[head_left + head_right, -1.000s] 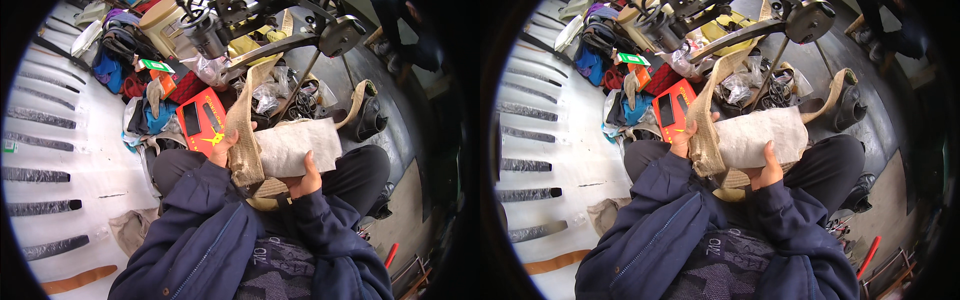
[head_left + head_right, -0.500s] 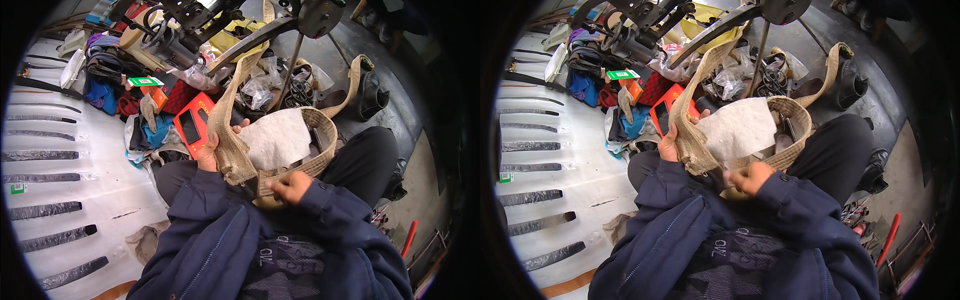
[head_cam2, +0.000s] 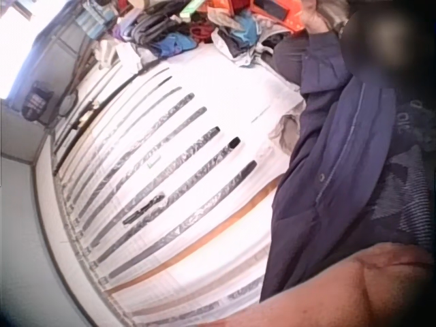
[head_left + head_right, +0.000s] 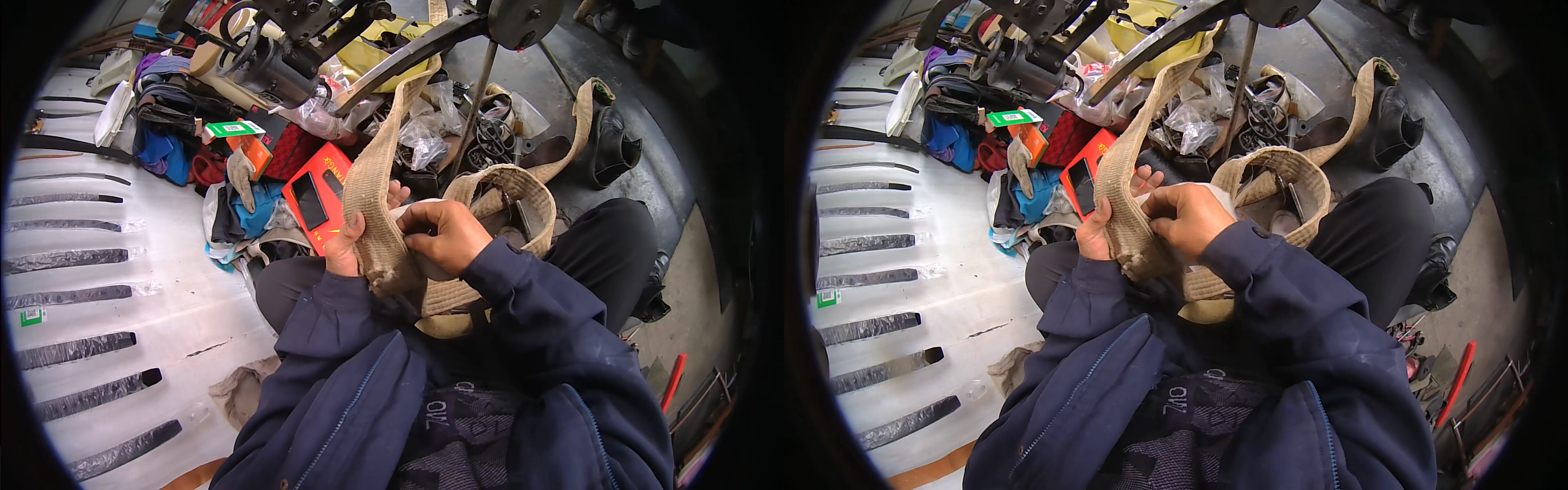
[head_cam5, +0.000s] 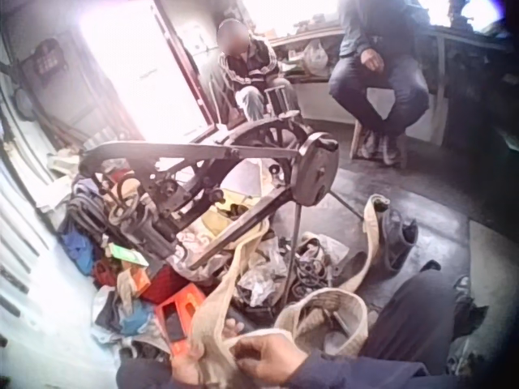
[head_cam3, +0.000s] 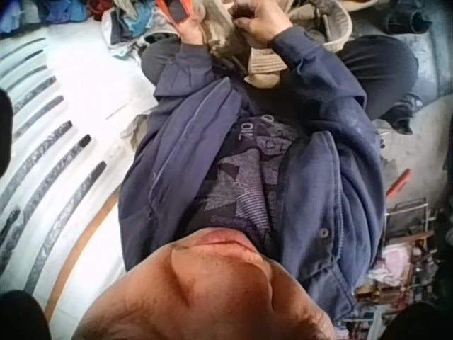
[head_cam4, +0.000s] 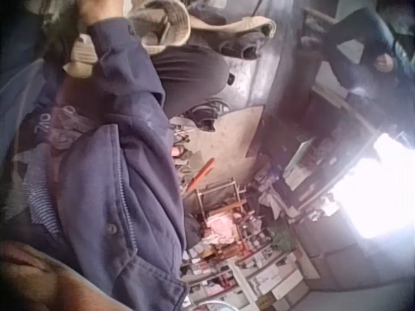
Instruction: The person aligns a beige woven strap with a white fabric piece and sews them together using a sewing machine. They repeatedly adjust the strap and fabric under the needle, feed the material through, and rotate the handwheel to stitch the seam.
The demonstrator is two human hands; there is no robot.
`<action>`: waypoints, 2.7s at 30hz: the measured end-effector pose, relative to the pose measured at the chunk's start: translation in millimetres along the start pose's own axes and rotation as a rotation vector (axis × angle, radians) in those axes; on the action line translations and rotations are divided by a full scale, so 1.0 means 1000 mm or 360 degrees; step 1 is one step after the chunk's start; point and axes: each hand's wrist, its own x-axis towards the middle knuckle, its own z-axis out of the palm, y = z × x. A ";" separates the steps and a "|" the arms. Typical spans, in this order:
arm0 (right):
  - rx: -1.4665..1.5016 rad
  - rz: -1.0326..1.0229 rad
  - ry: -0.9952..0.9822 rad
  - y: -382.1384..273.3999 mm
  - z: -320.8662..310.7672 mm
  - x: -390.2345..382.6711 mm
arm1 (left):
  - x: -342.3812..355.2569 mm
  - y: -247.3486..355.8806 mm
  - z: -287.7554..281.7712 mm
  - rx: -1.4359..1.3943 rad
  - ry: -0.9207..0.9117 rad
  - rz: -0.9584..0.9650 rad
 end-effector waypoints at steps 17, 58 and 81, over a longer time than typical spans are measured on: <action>-0.0048 -0.0060 -0.0086 0.006 0.003 -0.004 | 0.000 0.004 0.001 0.0065 0.0092 -0.0034; -0.0073 -0.0153 -0.0089 0.028 0.016 -0.010 | -0.009 0.025 0.003 0.0410 -0.0049 -0.0312; -0.0561 -0.0437 0.0121 0.031 0.020 -0.003 | -0.007 0.015 -0.014 0.0420 0.0054 -0.0226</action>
